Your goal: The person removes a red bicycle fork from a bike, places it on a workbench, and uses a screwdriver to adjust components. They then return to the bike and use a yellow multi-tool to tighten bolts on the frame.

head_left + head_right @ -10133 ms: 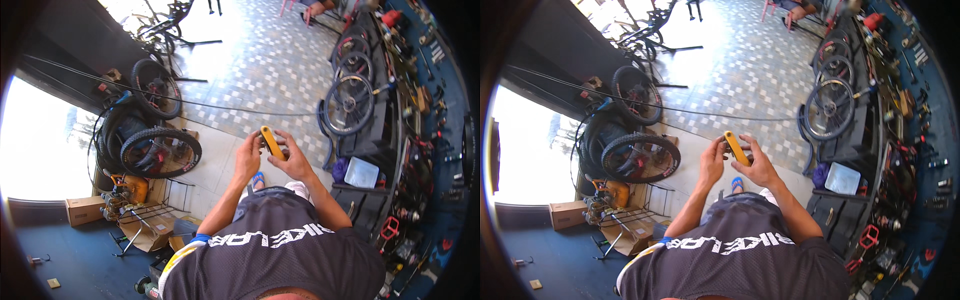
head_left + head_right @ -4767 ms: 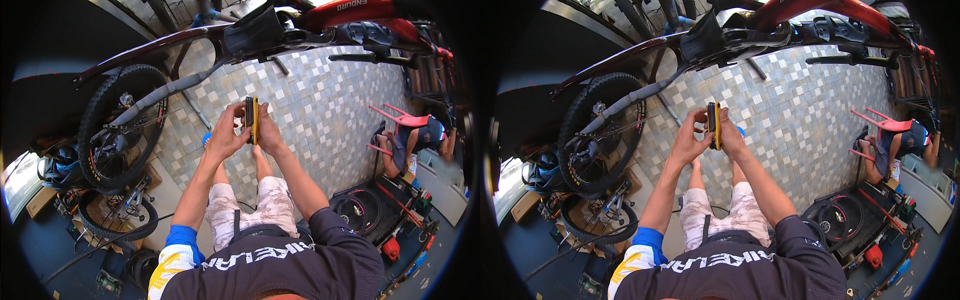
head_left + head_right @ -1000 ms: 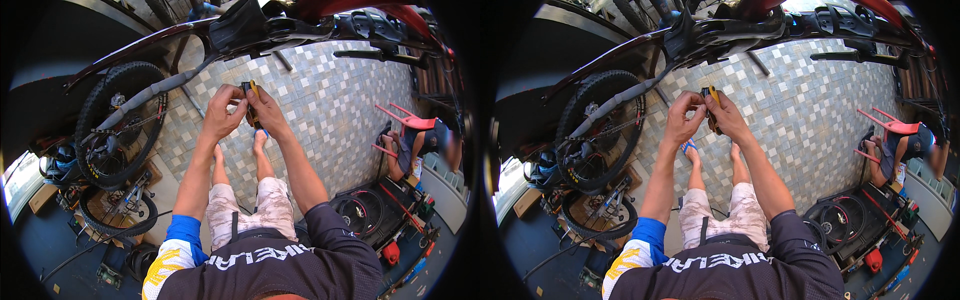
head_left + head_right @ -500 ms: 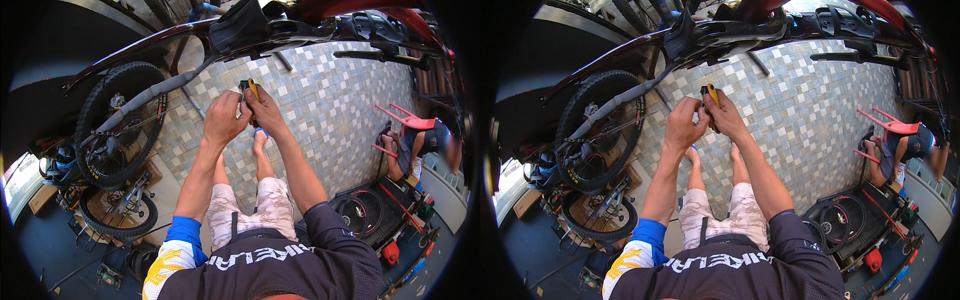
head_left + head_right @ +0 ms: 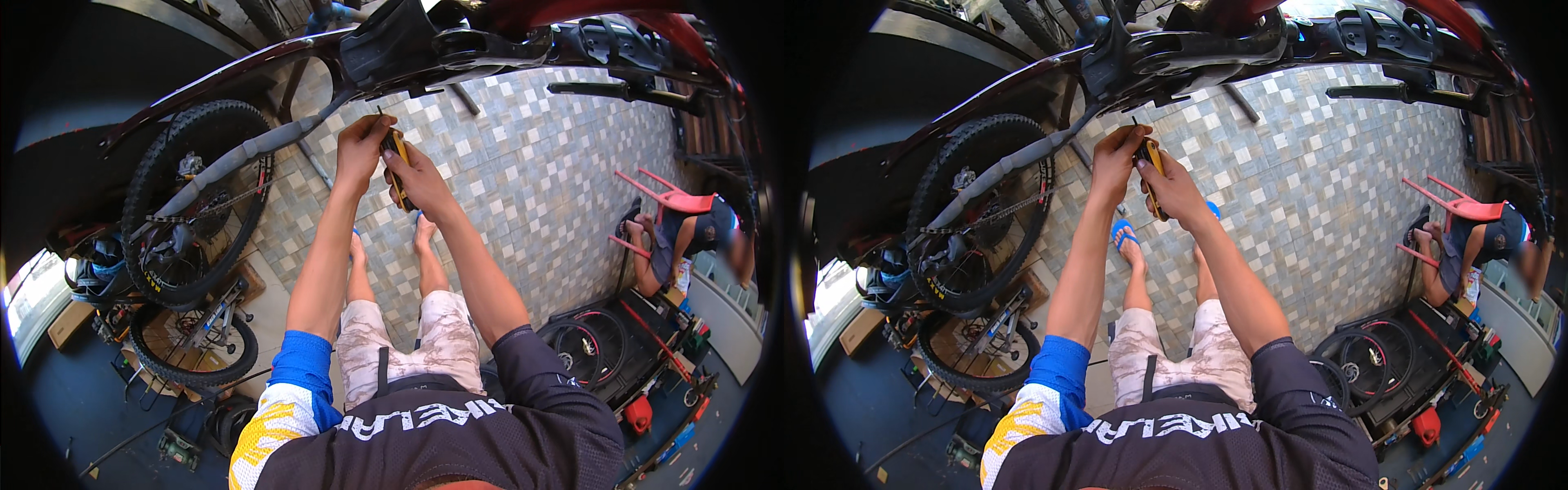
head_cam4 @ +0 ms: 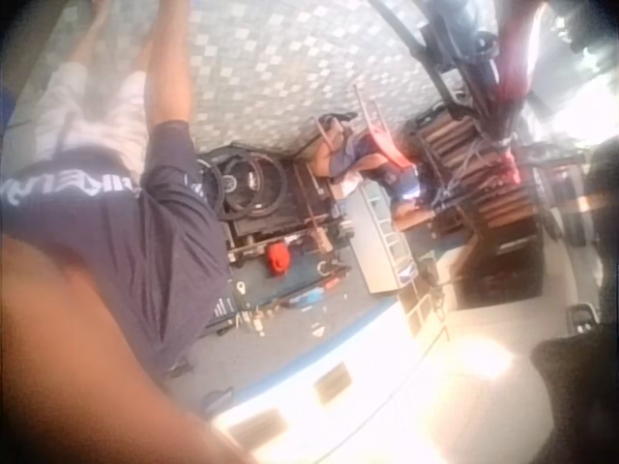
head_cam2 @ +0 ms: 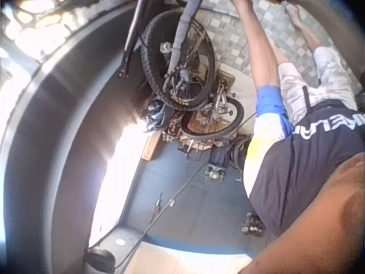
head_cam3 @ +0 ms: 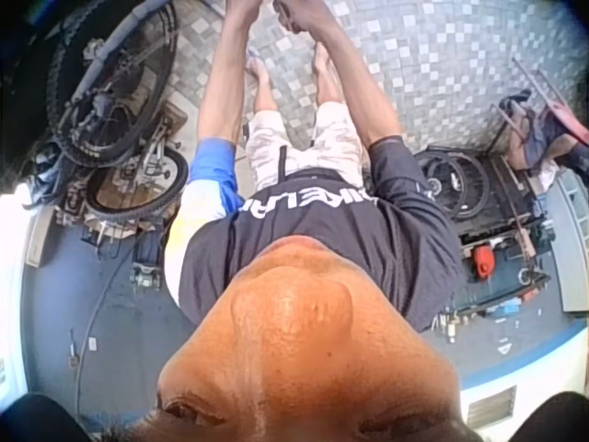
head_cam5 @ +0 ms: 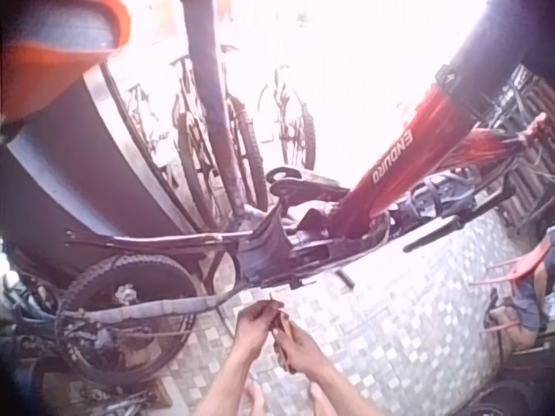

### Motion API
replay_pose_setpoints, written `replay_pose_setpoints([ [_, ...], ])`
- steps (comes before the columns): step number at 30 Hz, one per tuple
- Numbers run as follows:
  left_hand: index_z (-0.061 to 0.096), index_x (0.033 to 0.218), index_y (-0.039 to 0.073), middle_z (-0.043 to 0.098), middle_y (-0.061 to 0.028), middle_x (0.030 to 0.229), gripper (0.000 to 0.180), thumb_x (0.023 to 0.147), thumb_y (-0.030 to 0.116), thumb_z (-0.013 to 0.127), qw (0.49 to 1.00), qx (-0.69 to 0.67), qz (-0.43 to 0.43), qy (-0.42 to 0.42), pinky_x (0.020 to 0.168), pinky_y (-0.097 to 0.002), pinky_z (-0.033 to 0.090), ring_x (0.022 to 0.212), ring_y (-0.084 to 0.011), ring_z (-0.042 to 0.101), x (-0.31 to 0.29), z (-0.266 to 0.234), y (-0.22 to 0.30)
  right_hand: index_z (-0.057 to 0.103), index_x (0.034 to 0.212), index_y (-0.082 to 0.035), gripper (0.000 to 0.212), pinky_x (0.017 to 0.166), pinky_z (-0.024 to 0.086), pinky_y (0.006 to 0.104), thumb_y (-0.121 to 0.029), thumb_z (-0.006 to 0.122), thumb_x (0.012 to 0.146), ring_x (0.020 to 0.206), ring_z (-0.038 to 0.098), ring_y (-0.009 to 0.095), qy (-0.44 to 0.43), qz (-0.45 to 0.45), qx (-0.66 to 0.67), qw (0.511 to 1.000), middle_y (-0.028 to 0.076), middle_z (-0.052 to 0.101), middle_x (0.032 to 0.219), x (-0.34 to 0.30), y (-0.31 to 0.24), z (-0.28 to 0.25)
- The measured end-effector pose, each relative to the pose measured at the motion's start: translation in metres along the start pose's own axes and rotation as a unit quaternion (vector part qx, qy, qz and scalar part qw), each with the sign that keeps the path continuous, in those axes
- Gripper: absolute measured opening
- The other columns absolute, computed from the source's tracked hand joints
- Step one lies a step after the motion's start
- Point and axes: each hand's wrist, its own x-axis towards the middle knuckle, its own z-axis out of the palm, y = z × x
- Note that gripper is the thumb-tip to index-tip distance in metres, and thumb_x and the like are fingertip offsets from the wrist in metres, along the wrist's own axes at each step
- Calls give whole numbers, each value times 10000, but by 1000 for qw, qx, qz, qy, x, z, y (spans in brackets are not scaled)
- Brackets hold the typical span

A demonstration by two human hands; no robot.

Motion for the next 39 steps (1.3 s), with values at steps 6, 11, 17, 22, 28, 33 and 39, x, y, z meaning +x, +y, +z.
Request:
replay_pose_setpoints([
  [6, 747, 1136, -15, 748, -86, 951, 277, 1038, 232, 670, 998, 53, 11, 9, 723, -287, 530, 818, -140, 684, 12, 2, 7, 568, 1148, -64, 283, 519, 466, 270, -340, 581, 1084, 550, 570, 102, -1, -2, 31, 1000, 11, 594, 768, 15, 2, -1],
  [11, 754, 1121, -15, 750, -81, 943, 263, 1018, 220, 698, 999, 39, 12, 20, 718, -288, 530, 820, -139, 682, 18, -1, 1, 575, 1144, -83, 263, 522, 473, 270, -340, 585, 1085, 556, 575, 106, -13, -1, 49, 999, 9, 589, 763, 21, 7, -1],
  [17, 764, 1073, -22, 754, -86, 938, 265, 981, 226, 744, 995, 75, -4, 59, 696, -299, 545, 804, -142, 690, 20, -3, 0, 584, 1184, -128, 283, 508, 477, 267, -391, 597, 1079, 559, 578, 125, -75, 92, 228, 966, 15, 604, 796, 19, 7, -8],
  [22, 769, 1041, -21, 755, -87, 956, 260, 962, 227, 759, 993, 93, -23, 62, 669, -307, 578, 791, -148, 697, 24, -2, 9, 581, 1283, -134, 364, 489, 461, 270, -440, 556, 1087, 553, 564, 136, -207, 100, 380, 896, 4, 588, 816, 34, 27, -20],
  [28, 784, 988, -21, 744, -75, 862, 221, 940, 195, 775, 997, -4, -8, 80, 607, -316, 583, 717, -151, 678, 23, 2, 5, 517, 1411, -66, 427, 501, 473, 264, -299, 568, 1058, 677, 576, 145, -229, 87, 413, 877, 53, 583, 911, 40, 37, -26],
  [33, 783, 1047, -27, 769, -68, 946, 246, 954, 200, 772, 997, -16, -46, 56, 617, -281, 532, 757, -128, 672, 24, -4, 5, 419, 1485, -39, 497, 513, 526, 255, -159, 534, 1016, 697, 570, 144, -377, 51, 597, 706, 92, 546, 932, 43, 57, -13],
  [39, 788, 1053, -30, 769, -53, 933, 246, 965, 199, 767, 997, -42, -47, 33, 582, -261, 453, 698, -94, 612, 28, -8, 6, 522, 1375, -45, 348, 439, 455, 253, -147, 509, 1043, 514, 475, 87, -362, 90, 573, 729, 6, 477, 772, 45, 48, -16],
])
